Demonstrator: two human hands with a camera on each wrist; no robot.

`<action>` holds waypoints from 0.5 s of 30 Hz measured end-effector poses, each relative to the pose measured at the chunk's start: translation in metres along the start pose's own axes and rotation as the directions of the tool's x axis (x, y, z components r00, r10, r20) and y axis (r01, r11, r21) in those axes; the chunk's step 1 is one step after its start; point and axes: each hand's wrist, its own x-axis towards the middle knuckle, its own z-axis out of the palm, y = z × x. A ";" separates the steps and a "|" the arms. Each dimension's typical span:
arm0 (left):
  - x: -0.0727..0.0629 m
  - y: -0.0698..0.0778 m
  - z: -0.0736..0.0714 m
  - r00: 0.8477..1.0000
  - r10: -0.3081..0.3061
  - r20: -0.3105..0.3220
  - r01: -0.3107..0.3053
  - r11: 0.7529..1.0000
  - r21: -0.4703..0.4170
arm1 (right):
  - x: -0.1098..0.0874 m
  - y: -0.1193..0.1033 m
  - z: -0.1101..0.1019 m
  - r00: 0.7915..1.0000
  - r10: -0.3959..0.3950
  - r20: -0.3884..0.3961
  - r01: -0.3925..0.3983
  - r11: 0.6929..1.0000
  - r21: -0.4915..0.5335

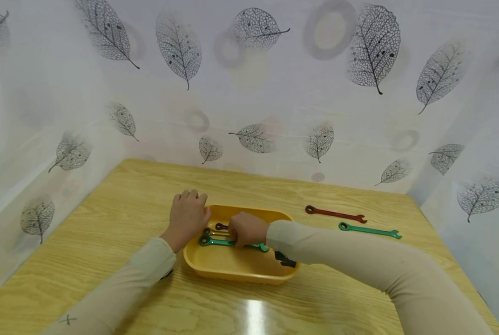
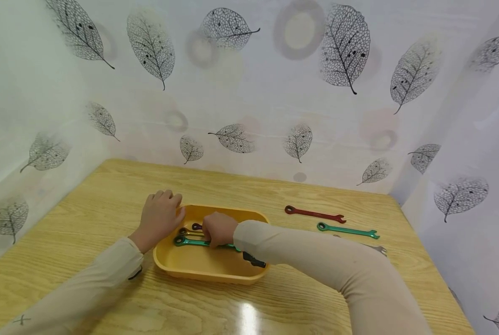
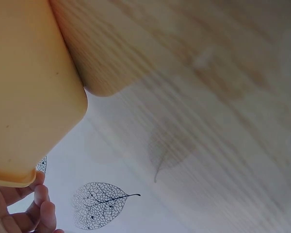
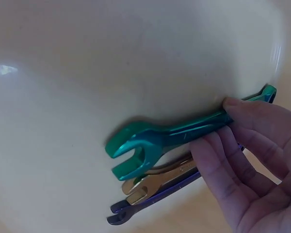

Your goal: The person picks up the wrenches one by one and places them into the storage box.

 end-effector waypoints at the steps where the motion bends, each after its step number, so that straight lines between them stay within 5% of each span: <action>1: 0.000 0.000 0.000 1.000 0.000 -0.001 0.000 1.000 -0.001 | 0.000 0.000 0.000 1.000 0.001 -0.002 -0.001 1.000 0.001; 15: 0.001 -0.001 0.003 1.000 0.004 -0.009 -0.004 1.000 -0.003 | 0.001 0.002 0.005 0.999 -0.020 -0.029 0.020 1.000 -0.011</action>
